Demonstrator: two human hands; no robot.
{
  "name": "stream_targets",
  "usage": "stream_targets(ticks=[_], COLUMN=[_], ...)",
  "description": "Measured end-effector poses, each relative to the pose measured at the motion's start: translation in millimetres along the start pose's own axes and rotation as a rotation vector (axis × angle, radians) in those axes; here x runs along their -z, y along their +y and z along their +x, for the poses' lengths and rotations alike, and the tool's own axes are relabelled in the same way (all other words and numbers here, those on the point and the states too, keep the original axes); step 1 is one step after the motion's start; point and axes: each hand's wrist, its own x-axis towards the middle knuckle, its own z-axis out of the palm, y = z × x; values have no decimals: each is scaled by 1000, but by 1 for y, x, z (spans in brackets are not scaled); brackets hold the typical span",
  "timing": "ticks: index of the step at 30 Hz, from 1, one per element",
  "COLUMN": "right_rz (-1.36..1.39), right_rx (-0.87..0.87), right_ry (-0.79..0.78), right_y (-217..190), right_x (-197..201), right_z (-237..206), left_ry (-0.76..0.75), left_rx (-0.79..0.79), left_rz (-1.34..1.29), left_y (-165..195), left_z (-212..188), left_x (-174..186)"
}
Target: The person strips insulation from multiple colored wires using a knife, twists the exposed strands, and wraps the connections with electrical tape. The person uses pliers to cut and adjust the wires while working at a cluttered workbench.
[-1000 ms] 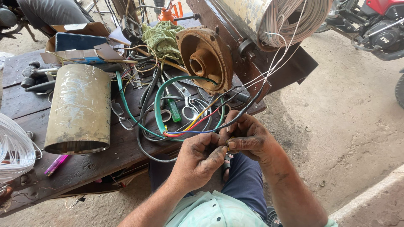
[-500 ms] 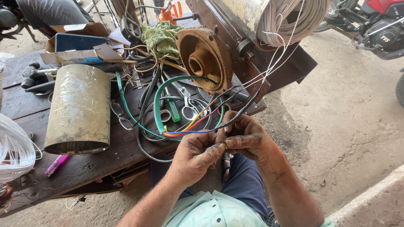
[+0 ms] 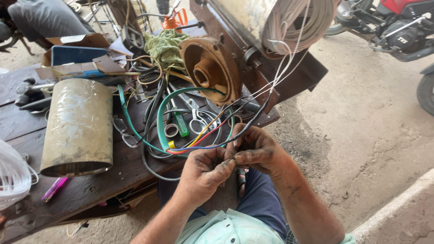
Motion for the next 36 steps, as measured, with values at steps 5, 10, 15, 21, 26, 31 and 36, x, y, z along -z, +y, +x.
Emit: stream_targets(ticks=[5,10,15,21,26,31,36], right_rz=[-27,-56,-48,-5,-38,-12,-13], right_rx=[-8,-7,27,68,59,64,74], right_ry=[50,69,36,-13,-15,-26,-16], right_y=[-1,1,2,1,-1,-1,0], right_x=[0,3,5,2,0,-2,-4], right_z=[-2,-1,-1,0,2,3,5], left_ry=[3,45,37,-35,-17,-24,20], left_rx=[-2,-30,-61,-10,26,-23,-97], left_rz=[-19,66,44,23,50,27,-32], left_y=[-2,-3,2,14,17,13,7], left_z=[1,2,1,-1,-1,-1,-2], left_x=[0,-3,-4,-1,-1,-1,-6])
